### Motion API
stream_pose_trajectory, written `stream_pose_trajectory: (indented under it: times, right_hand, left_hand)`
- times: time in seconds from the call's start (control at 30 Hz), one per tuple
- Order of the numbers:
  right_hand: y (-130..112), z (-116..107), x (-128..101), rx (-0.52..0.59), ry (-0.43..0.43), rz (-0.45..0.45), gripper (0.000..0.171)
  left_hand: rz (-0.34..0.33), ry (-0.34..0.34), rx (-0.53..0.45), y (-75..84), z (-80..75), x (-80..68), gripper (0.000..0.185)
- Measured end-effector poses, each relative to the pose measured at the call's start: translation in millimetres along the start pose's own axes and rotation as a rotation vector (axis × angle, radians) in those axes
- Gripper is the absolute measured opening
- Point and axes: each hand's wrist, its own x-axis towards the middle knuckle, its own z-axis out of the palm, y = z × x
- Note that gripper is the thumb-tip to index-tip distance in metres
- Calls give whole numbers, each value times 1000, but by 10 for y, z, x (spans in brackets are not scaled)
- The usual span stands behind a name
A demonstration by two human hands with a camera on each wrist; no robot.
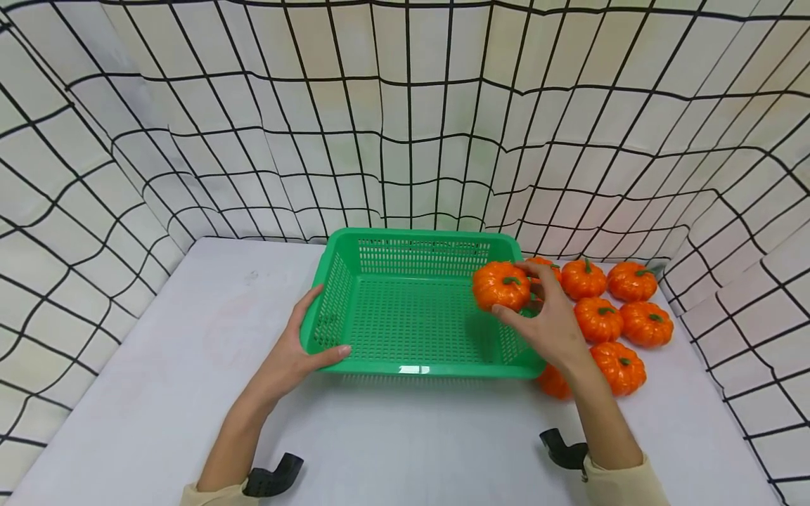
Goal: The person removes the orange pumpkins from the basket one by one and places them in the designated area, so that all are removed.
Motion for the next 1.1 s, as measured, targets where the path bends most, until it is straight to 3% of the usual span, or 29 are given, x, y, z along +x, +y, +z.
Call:
stream_pose_trajectory:
  times: [0.33, 0.63, 1.1]
  right_hand:
    - [109, -190, -113, 11, 134, -46, 74]
    - [260, -423, -240, -21, 223, -11, 74]
    - [637, -818, -401, -108, 314, 136, 76]
  left_hand:
    - [-2, 3, 2, -6, 3, 3, 109]
    - [-11, -2, -6, -1, 3, 10, 108]
    - [-7, -8, -11, 13, -7, 12, 109]
